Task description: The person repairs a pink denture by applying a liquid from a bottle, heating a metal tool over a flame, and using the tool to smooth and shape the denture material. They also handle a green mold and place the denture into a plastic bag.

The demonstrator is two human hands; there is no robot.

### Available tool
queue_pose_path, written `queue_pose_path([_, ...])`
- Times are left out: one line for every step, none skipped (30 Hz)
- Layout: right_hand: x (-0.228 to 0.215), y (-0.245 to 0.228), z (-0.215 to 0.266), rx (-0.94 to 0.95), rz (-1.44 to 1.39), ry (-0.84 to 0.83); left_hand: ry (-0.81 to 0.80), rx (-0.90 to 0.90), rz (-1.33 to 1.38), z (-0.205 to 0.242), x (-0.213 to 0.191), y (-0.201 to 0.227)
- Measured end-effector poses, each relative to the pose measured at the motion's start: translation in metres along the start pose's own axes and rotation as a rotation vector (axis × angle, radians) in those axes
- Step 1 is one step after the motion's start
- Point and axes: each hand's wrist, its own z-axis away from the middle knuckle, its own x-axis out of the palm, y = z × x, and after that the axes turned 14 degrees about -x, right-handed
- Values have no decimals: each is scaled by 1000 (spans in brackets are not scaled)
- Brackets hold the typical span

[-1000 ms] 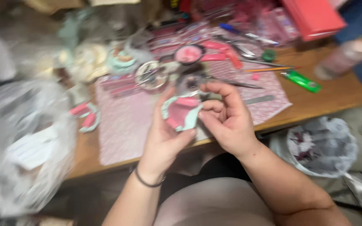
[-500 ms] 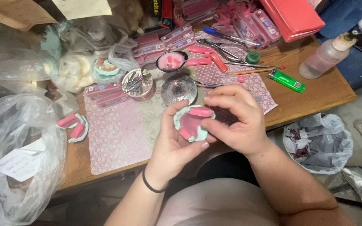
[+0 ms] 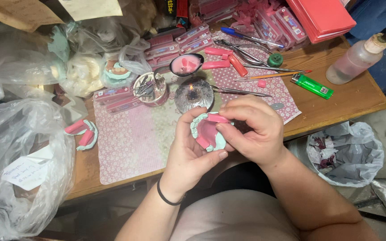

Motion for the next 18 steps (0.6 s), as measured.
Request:
queue_pose_path([-1, 0, 0, -1, 0, 0, 0, 1, 0, 0, 1, 1])
queue_pose_path([-2, 0, -1, 18, -12, -18, -19, 2, 23, 0, 1, 3])
queue_pose_path([-3, 0, -1, 37, -24, -35, -37, 3, 46, 0, 2, 4])
queue_pose_path([-3, 2, 1, 36, -25, -36, -37, 4, 46, 1, 2, 3])
queue_pose_path([-2, 4, 2, 28, -49, -43, -22, 3, 16, 2, 2, 3])
queue_pose_path([-2, 6, 4, 21, -74, -48, -8, 0, -16, 2, 2, 3])
queue_pose_path([-2, 6, 5, 21, -74, -47, -8, 0, -17, 2, 1, 1])
queue_pose_path([-1, 6, 5, -5, -65, -44, -9, -15, 1, 2, 0, -1])
queue_pose_path([0, 7, 4, -30, -56, -40, -10, -30, 20, 2, -1, -2])
queue_pose_path([0, 6, 3, -30, -56, -40, -11, -31, 20, 2, 0, -1])
queue_pose_path([0, 5, 1, -25, -55, -41, -5, -28, 2, 2, 0, 0])
queue_pose_path([0, 3, 0, -19, -54, -42, -1, -26, -17, 2, 1, 1])
queue_pose_path([-1, 4, 2, -19, -53, -41, -2, -27, -17, 2, 2, 2])
queue_pose_path([-2, 5, 3, -9, -77, -45, -15, -35, -27, 2, 3, 4])
queue_pose_path([-2, 6, 4, 1, -101, -49, -29, -43, -37, 2, 4, 6])
queue_pose_path([-3, 4, 3, 3, -98, -48, -32, -45, -37, 2, 5, 7])
queue_pose_path([-4, 2, 2, 39, -127, -50, -32, -49, -51, 1, 6, 8])
queue_pose_path([-7, 0, 0, 76, -147, -52, -42, -54, -63, -2, 8, 8])
